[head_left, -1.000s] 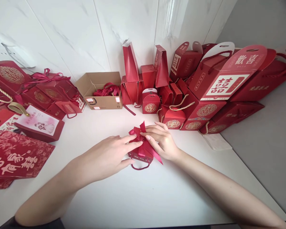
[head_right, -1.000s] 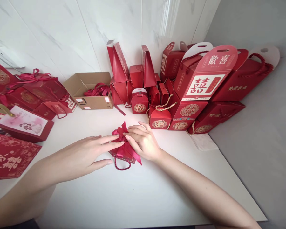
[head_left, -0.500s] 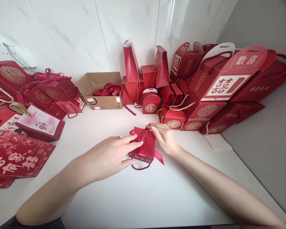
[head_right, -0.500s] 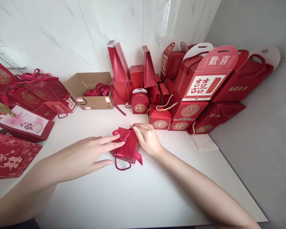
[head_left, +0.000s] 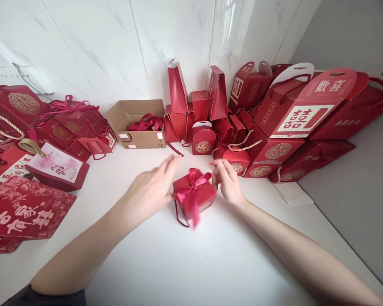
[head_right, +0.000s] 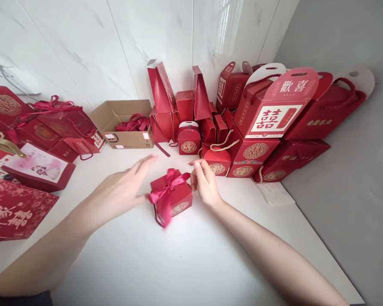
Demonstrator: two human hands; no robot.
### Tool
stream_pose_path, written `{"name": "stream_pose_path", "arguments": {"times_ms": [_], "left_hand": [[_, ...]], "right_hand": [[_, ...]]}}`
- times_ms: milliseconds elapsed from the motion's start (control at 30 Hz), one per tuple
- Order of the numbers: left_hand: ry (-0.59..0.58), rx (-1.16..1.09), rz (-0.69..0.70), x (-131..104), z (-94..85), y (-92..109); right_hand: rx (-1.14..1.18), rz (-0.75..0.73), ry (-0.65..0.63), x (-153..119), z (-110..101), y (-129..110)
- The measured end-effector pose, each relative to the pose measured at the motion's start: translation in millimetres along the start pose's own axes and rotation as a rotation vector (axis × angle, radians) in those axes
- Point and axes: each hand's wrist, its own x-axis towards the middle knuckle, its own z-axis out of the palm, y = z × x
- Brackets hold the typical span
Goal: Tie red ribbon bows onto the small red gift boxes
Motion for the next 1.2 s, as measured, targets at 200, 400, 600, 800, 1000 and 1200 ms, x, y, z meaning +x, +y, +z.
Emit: {"name": "stream_pose_path", "arguments": {"times_ms": [200,400,600,800,1000,1200], "left_hand": [[0.050,0.031,-0.059,15,-7.8,-35],[-0.059,-0.393,0.083,23,-0.5,-28],[-0.107,-0.543,0.155,33,6.2,-27],[-0.221,-0.527,0.149,39,8.9,-41],[-0.232,-0.536,0.136,40,9.9,-39],[-0.233,-0.563,0.132,43,13.7,-35]], "right_hand": [[0.100,-0.084,0.158,1,1,-3],[-0.129,-0.160,0.059,3,-7,2],[-0.269,-0.312,-0.174,-4,-7,-6],[-0.381,-0.411,-0.234,-8,0,-8],[-0.362,-0.361,-0.204,-13,5,-13],[-0.147,0.000,-0.442,-17,5,-26]]}}
